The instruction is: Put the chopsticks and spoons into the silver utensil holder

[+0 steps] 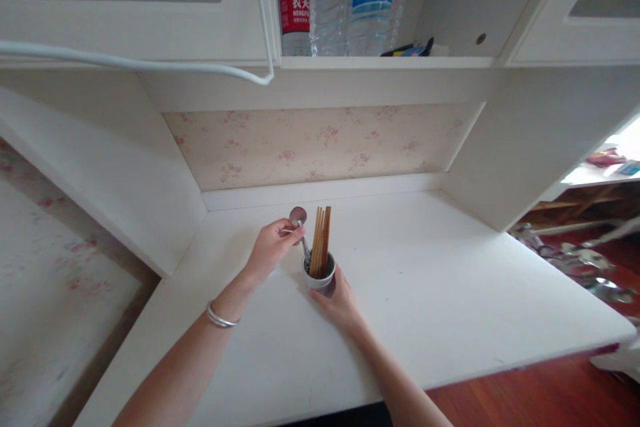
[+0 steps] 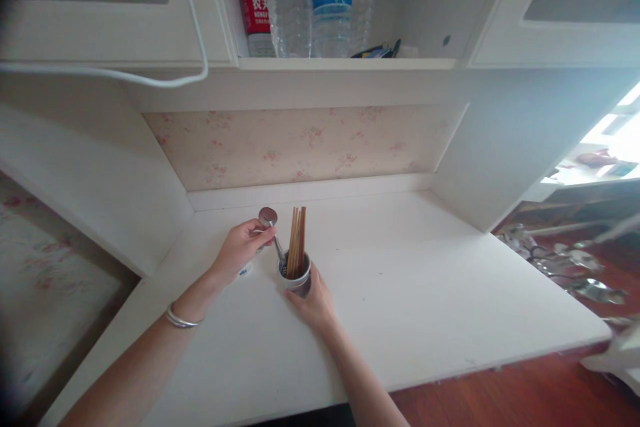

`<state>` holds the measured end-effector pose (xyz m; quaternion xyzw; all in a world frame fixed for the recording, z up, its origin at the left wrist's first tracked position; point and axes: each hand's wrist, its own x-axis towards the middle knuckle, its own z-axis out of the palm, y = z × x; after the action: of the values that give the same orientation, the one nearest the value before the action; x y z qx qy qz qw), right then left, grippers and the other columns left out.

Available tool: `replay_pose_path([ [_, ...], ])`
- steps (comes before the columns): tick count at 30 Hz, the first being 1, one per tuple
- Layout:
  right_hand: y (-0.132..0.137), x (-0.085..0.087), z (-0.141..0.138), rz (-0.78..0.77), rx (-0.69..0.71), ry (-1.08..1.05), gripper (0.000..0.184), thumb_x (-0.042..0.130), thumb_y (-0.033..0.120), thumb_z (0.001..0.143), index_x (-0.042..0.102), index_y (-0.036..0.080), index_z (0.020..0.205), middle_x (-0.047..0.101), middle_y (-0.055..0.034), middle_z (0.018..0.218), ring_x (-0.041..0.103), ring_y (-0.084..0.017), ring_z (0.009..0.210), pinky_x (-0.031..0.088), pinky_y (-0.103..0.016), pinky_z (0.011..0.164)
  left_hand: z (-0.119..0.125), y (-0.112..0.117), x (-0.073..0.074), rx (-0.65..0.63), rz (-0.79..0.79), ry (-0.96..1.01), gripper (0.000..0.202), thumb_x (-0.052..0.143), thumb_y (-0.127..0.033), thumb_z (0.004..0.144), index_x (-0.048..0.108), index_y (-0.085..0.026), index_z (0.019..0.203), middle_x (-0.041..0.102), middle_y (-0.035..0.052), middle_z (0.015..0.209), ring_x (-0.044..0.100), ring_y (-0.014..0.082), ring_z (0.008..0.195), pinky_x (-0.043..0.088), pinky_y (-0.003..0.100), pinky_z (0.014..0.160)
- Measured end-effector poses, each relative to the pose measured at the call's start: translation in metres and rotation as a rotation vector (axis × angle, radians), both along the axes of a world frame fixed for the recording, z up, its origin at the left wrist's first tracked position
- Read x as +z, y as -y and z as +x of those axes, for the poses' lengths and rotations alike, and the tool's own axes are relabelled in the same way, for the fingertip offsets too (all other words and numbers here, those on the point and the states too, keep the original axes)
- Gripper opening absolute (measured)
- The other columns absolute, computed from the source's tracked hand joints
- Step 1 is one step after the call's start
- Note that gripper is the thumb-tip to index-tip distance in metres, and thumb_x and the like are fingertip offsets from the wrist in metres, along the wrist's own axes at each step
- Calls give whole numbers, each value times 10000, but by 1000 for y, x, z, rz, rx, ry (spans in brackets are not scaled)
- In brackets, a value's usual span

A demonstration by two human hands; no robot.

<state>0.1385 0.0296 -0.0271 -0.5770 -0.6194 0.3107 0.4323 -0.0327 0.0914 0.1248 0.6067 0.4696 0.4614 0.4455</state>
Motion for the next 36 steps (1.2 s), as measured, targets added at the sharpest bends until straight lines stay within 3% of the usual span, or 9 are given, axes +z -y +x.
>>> replay_pose_path([
  [10,0,2,1,26,12,-30,827,736,367,651,354,281,1379,531,-73,1326,509,-311,1195,429,-481,970,20,6,-70,92,-33,-124,365,603,-514,748,686,-158,748,681,15,699,607,160,690,432,246,645],
  [15,-1,-1,0,35,-2,-31,832,738,339,647,348,289,1380,550,-59,1305,525,-300,1177,440,-463,959,21,10,-82,119,-69,-107,388,628,-491,743,673,-134,888,696,52,807,629,180,760,460,278,703],
  [18,0,1,1,23,11,-36,830,734,335,657,339,302,1386,543,-52,1317,522,-298,1183,443,-460,955,21,16,-86,112,-87,5,431,662,-469,736,627,-154,1029,690,74,972,635,192,895,481,305,791],
  [21,2,6,3,20,38,-50,806,726,331,674,344,296,1383,557,-62,1301,543,-300,1158,458,-453,931,20,27,-93,14,-110,128,565,721,-428,703,553,-191,1188,623,96,1192,577,225,1099,469,341,901],
  [24,3,11,3,33,88,-54,764,706,321,703,350,286,1379,561,-72,1292,558,-293,1136,471,-434,913,21,39,-106,-133,-125,209,751,786,-348,651,450,-195,1305,545,121,1312,540,252,1172,441,378,974],
  [26,2,13,2,45,116,-48,756,689,290,713,340,273,1384,554,-80,1296,556,-288,1138,474,-430,911,25,44,-116,-177,-111,259,786,808,-293,628,431,-177,1308,555,134,1298,552,258,1160,430,400,995],
  [30,3,13,-1,118,140,-19,786,692,213,671,339,233,1373,501,-96,1327,487,-282,1214,421,-444,995,30,46,-135,-97,-82,280,686,813,-237,613,501,-163,1219,629,125,1181,597,259,1082,443,423,969],
  [33,22,16,-6,184,20,51,842,664,160,669,261,223,1405,351,-115,1422,358,-278,1313,340,-469,1070,30,44,-141,-79,-79,320,683,814,-213,601,513,-172,1213,634,118,1176,602,261,1070,447,413,956],
  [36,52,30,-17,265,-115,139,664,579,145,762,317,233,1365,374,-114,1380,371,-260,1291,352,-482,1052,30,44,-142,-81,-102,395,705,820,-199,579,511,-170,1212,643,112,1157,602,264,1064,451,395,947],
])
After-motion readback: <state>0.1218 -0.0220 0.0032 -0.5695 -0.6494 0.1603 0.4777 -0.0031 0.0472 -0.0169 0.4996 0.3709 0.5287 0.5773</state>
